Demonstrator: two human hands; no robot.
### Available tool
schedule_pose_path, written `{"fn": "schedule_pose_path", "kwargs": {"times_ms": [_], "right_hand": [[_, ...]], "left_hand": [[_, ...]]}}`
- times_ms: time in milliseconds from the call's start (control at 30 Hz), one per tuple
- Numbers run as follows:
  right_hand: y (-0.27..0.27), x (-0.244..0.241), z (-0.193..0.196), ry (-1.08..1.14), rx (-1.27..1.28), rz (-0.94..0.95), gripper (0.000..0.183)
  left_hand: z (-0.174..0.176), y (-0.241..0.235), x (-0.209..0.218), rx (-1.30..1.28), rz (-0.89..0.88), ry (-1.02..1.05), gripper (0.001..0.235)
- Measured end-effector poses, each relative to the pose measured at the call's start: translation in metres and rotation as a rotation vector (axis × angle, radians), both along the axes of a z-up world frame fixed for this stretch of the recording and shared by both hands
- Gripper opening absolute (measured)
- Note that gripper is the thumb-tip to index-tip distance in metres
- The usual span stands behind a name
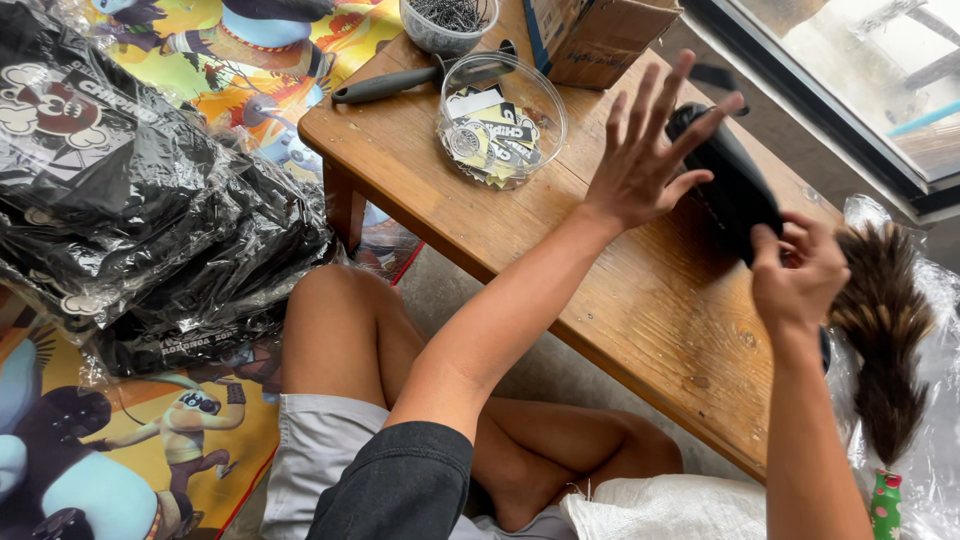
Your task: The person cleans a black shoulder bag with a blue brush, then attaches a keychain with a cartoon character to the bag's zipper pull.
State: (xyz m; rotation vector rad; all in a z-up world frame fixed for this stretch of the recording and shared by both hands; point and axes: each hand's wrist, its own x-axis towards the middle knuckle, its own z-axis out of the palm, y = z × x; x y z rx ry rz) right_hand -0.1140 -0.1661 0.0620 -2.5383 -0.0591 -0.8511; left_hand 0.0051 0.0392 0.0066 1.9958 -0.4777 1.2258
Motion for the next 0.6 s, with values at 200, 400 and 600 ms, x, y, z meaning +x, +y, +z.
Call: {"fn": "schedule_pose_path", "kwargs": {"times_ms": [200,400,600], "right_hand": [[-0.039,0.005,0.028,0.146,0.770,-0.058,0.030],[0.016,-0.014,0.060,0.331,1.246,0.389,0.045],[-0.046,0.020,0.010,0.469,0.705,-0.391,0.023]], "left_hand": [[0.004,0.000,-0.008,-0.338,-0.316,0.105,0.084],[0.008,0.005,-0.004,-0.337,-0.583,0.208,0.090],[0.007,0.004,-0.003,-0.309,-0.245,0.368,0.057]]}}
